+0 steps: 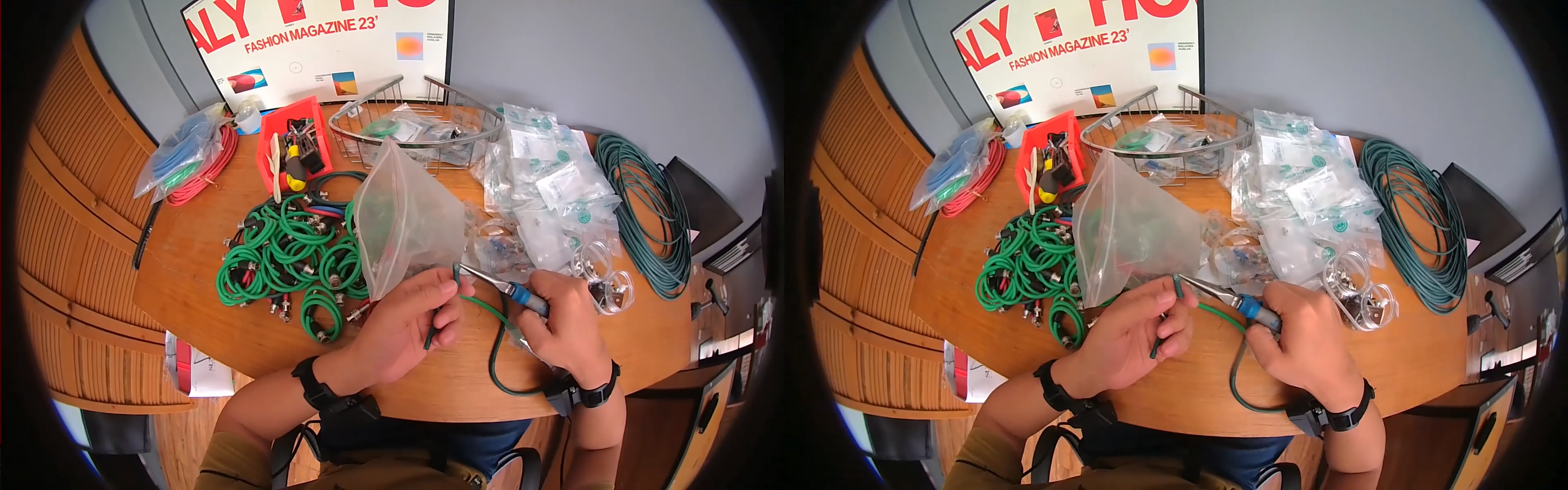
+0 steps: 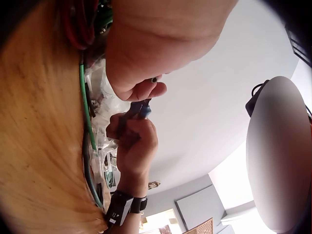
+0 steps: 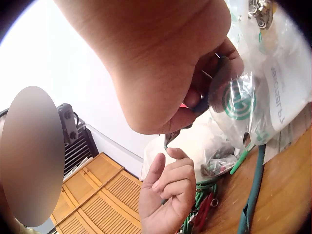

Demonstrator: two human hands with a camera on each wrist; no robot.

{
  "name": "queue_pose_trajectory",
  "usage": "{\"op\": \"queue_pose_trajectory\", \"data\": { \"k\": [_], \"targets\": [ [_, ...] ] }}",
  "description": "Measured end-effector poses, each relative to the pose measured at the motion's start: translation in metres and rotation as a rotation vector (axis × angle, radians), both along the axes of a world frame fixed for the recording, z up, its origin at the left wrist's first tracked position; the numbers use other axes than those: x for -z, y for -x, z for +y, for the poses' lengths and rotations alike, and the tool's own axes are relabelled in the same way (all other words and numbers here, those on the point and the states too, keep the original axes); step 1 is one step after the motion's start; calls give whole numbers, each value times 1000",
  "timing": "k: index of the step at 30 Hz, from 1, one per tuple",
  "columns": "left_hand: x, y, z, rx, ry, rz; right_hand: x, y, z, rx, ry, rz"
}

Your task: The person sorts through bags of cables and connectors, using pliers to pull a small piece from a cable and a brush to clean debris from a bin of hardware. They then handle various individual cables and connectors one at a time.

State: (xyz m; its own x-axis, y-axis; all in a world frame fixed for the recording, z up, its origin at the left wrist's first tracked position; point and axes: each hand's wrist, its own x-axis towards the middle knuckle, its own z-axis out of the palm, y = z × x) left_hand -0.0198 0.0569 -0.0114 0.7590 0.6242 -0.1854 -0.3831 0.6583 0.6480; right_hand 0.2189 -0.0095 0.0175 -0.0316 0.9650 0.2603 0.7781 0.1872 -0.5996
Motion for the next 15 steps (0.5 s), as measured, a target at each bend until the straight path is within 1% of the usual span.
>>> {"op": "queue_pose_trajectory", "data": {
  "k": [4,8,11,13,15],
  "targets": [
    [4,-1,0,-26,-105,59,-2,0,-1,-5,14,13],
    [3,0,1,-44,-110,54,-1,1,0,-11,9,-29],
    [7,1,1,-52,-52,-4,-2,2,0,-15,9,-24],
    [8,2,3,-14,14,-83,-2,1,0,-20,3,-16],
    [8,4,4,-2,33,-89,-2,0,1,-37,15,-25]
  ]
}}
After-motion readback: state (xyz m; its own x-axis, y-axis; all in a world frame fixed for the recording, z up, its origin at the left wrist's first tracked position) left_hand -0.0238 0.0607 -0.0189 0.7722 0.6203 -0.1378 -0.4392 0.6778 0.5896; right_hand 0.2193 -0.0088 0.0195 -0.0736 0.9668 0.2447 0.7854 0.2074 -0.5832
